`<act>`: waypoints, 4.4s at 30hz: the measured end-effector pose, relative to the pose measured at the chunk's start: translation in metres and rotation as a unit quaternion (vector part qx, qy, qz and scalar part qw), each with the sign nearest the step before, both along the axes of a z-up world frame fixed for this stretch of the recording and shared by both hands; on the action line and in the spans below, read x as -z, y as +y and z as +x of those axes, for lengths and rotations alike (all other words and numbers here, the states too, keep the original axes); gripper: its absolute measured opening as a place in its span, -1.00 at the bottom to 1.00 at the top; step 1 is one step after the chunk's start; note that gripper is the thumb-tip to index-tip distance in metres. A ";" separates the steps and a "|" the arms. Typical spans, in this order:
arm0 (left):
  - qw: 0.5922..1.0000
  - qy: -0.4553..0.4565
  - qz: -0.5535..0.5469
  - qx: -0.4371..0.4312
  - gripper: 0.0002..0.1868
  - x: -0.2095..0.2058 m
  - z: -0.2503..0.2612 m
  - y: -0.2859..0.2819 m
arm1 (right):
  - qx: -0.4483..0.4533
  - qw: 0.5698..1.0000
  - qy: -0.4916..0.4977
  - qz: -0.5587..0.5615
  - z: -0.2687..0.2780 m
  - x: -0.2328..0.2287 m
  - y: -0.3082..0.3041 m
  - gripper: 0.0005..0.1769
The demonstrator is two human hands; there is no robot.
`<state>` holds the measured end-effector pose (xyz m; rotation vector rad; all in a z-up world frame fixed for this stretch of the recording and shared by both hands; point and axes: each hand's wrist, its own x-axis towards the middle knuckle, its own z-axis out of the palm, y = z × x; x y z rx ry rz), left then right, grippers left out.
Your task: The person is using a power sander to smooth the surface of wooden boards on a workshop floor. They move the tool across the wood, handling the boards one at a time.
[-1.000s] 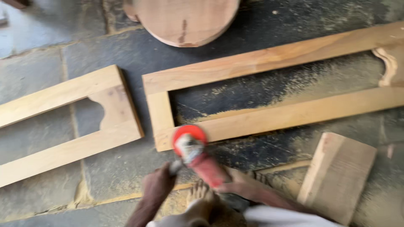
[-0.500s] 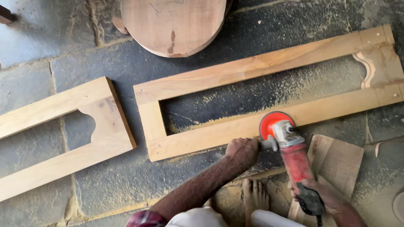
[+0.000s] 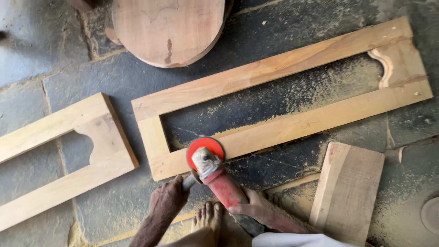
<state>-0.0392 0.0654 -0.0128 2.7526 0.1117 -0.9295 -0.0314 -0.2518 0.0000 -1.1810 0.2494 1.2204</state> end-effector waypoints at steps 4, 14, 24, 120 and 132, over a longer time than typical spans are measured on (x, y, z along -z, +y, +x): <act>0.997 0.027 -0.065 0.035 -0.76 0.006 0.033 -0.061 | 0.026 0.998 0.053 -0.017 -0.024 0.014 -0.066 -0.32; 0.988 -0.135 -0.051 0.051 0.06 -0.001 0.020 -0.009 | 0.270 0.936 0.131 -0.182 -0.040 0.013 -0.163 -0.38; 0.982 -0.130 0.133 0.025 0.19 0.023 -0.032 0.049 | 0.043 0.996 0.038 -0.062 -0.017 -0.005 -0.010 -0.32; 0.979 -0.026 -0.057 -0.194 -0.86 -0.005 -0.072 0.015 | -0.144 0.989 0.029 -0.001 0.011 0.014 0.023 -0.27; 0.991 -0.051 -0.046 -0.112 -0.89 0.017 -0.058 -0.021 | -0.106 0.991 0.072 -0.039 0.024 0.003 -0.014 -0.23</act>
